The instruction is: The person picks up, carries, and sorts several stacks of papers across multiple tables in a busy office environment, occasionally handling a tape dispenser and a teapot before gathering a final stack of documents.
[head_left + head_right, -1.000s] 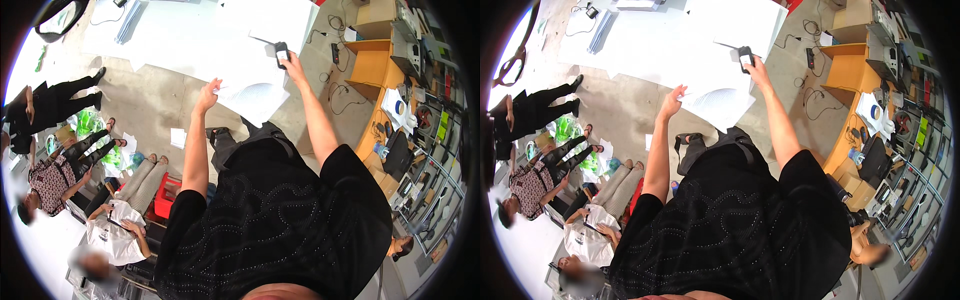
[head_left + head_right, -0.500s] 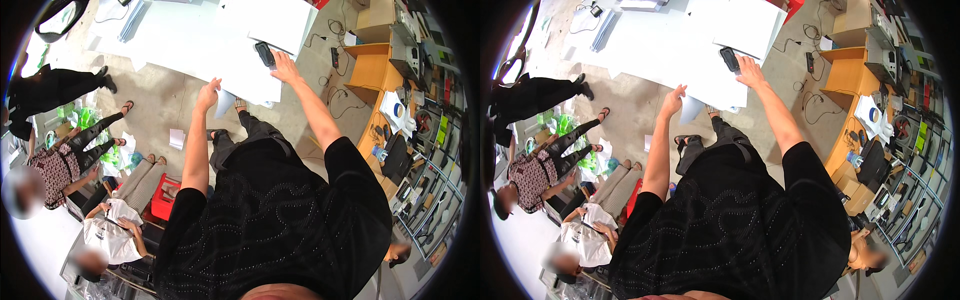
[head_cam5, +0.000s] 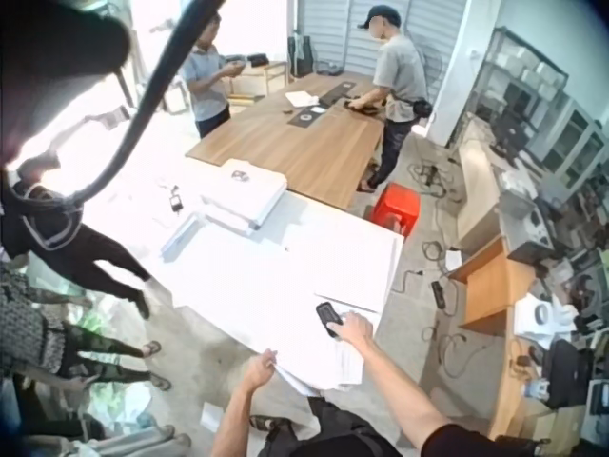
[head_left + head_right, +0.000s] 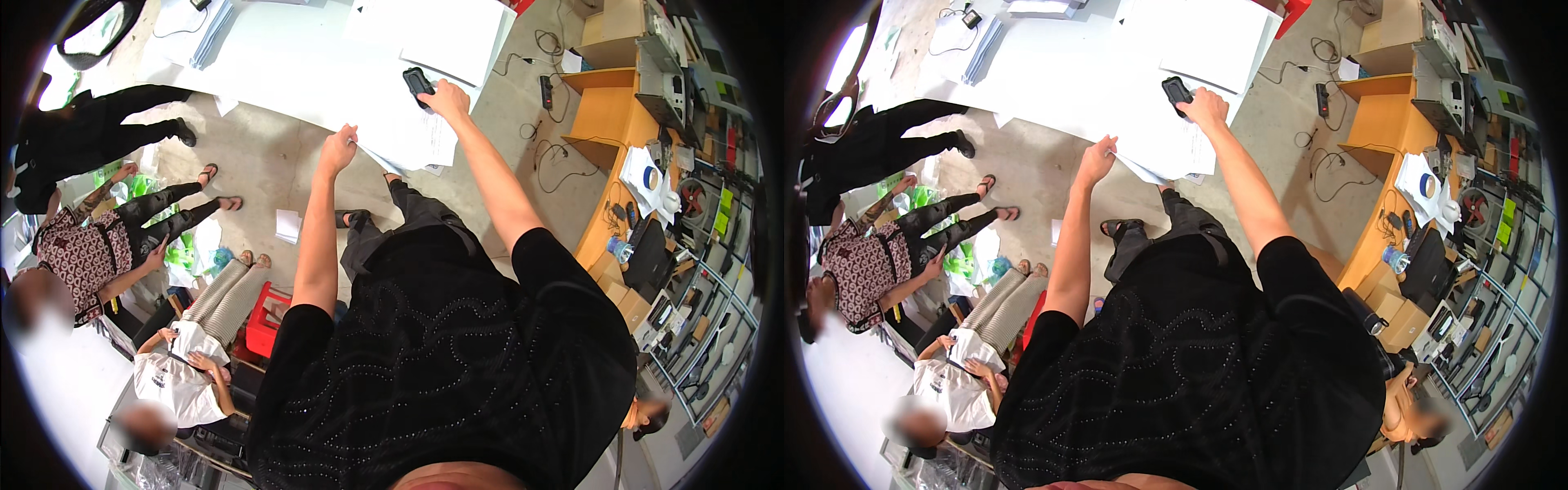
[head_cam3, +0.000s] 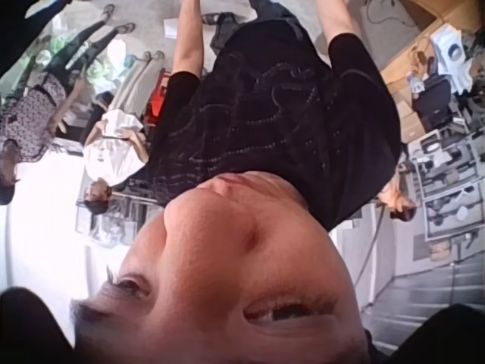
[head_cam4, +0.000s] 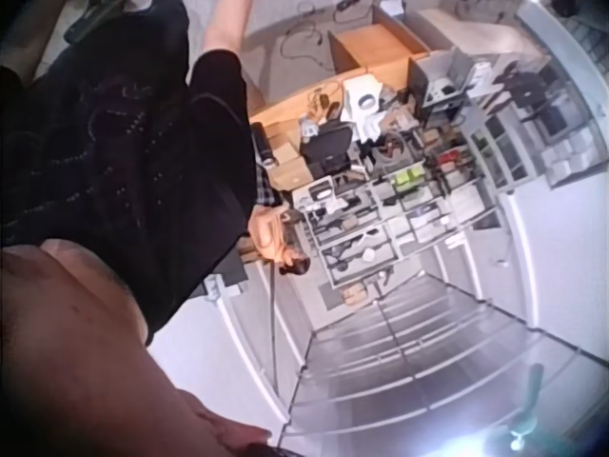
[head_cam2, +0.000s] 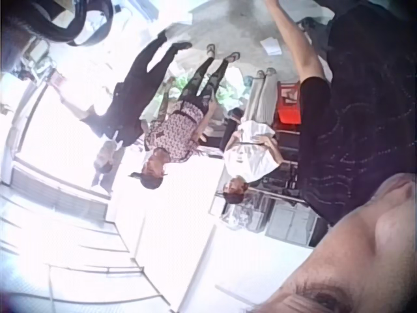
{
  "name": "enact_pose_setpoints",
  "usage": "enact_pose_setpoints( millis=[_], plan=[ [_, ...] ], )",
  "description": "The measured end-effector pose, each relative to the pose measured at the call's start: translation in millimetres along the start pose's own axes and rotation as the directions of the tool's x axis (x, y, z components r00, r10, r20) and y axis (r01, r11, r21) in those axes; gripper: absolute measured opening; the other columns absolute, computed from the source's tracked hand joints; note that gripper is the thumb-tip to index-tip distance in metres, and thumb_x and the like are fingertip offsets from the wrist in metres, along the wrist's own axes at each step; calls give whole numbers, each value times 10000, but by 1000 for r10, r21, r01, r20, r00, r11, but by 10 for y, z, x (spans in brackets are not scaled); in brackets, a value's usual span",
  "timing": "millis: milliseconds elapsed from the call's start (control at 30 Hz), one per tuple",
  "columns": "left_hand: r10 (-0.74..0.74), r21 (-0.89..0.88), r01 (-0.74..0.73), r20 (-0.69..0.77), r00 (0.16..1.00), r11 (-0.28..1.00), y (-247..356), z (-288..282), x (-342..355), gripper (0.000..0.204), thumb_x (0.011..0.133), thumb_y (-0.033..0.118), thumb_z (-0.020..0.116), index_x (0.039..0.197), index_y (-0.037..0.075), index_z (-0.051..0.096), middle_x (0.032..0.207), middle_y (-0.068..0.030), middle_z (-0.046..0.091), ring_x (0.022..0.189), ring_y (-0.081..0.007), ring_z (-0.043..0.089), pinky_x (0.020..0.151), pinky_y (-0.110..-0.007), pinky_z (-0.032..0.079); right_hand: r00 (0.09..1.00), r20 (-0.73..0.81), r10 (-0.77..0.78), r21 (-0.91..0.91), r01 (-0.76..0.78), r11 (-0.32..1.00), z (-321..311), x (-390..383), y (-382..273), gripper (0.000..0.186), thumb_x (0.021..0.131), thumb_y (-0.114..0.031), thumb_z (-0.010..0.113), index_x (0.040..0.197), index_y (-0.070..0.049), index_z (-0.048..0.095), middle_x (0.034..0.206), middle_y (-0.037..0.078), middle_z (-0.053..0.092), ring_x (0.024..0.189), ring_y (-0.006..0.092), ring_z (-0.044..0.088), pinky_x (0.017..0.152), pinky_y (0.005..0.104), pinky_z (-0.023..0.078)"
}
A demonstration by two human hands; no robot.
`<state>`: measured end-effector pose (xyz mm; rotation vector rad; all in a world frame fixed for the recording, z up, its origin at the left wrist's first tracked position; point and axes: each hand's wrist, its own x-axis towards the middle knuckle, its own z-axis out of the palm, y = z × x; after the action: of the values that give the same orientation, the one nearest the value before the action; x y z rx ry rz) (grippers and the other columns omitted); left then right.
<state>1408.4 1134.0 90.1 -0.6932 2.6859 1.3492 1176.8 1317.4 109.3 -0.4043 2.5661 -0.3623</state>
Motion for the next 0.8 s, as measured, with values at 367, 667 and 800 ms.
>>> enact_pose_setpoints(
  millis=[367,667,800],
  plan=[
    [-90,-91,94,54,995,991,119,-44,296,177,795,58,563,966,22,589,1070,-152,649,1027,-304,601,869,-350,461,935,-246,-254,152,296,943,-138,-95,587,256,796,-249,640,1025,-136,630,880,155,664,843,356,625,720,440,476],
    [-90,108,77,115,989,991,271,106,640,260,831,142,585,1075,54,568,1014,-197,638,974,-378,589,823,-437,470,771,-634,-59,400,393,828,-726,-152,943,266,842,-169,628,1069,-36,585,917,207,639,850,345,622,756,377,469],
    [-163,190,170,-55,985,967,246,164,787,266,834,140,572,1090,68,564,1001,-196,643,971,-383,591,811,-451,470,721,-679,139,589,423,688,-1176,-296,1112,283,862,-115,622,1104,19,559,886,118,655,811,194,599,755,307,463]
  ],
)
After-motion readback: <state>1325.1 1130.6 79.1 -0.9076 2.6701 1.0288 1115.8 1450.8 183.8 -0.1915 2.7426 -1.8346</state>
